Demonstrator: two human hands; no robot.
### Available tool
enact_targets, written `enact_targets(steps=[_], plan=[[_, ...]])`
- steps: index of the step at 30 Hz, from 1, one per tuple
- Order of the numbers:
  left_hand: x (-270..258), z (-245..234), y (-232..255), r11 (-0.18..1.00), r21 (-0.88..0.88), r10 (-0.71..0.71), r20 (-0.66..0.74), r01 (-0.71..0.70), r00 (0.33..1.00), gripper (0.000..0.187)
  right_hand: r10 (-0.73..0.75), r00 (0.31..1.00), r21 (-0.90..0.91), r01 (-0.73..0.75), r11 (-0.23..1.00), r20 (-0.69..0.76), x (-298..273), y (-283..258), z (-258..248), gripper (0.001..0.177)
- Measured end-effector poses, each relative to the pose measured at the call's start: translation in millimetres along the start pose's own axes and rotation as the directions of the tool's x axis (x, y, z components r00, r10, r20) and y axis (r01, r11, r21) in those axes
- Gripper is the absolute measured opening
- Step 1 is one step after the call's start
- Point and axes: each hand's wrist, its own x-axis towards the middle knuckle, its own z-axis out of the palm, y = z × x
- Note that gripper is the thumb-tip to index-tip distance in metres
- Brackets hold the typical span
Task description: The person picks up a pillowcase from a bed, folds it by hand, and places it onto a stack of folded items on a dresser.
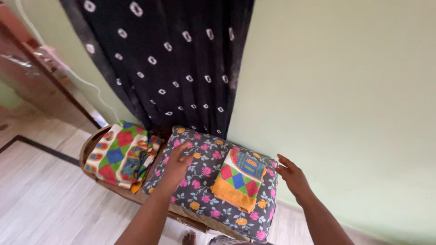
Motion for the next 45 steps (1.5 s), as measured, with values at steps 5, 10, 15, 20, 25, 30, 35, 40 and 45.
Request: enact_targets(steps=[5, 10, 15, 20, 25, 30, 35, 40, 45], plan=[[-49, -79, 31, 0.999, -0.021, 0.024, -0.273, -0.031, 0.962, 0.044, -0.054, 0.996, 0.064, 0.05, 0.997, 0.072, -6, -61, -11, 0.056], [-125, -156, 54, 0.987, -0.152, -0.12, -0.444, 0.057, 0.888, 0.039, -0.075, 0.981, 0.066, 0.064, 0.996, 0.179, -2, -95, 20, 0.053], [-204, -228, 71, 0.961, -0.276, -0.194, -0.646, 0.012, 0.738, 0.038, -0.122, 0.942, 0.062, 0.107, 0.992, 0.313, 1, -132, 86, 0.053], [-277, -295, 83, 0.965, -0.264, -0.201, -0.756, -0.009, 0.624, 0.042, -0.203, 0.885, 0.114, 0.171, 0.979, 0.419, -3, -168, 163, 0.05], [-345, -374, 81, 0.967, -0.254, -0.207, -0.837, -0.024, 0.507, 0.04, -0.284, 0.813, 0.216, 0.199, 0.956, 0.508, -20, -216, 256, 0.048], [-412, -450, 74, 0.979, -0.195, -0.152, -0.895, -0.062, 0.42, 0.04, -0.299, 0.788, 0.158, 0.254, 0.954, 0.539, -56, -251, 341, 0.046], [-473, -516, 68, 0.99, -0.129, -0.105, -0.931, -0.047, 0.348, 0.04, -0.382, 0.709, 0.214, 0.319, 0.923, 0.593, -63, -272, 417, 0.045], [-519, -567, 65, 0.993, -0.102, -0.112, -0.96, 0.052, 0.256, 0.038, -0.386, 0.635, 0.162, 0.382, 0.91, 0.669, -66, -295, 490, 0.045], [-537, -625, 54, 0.979, -0.041, -0.085, -0.972, 0.199, 0.218, 0.037, -0.379, 0.431, 0.097, 0.548, 0.831, 0.819, -60, -355, 567, 0.045]])
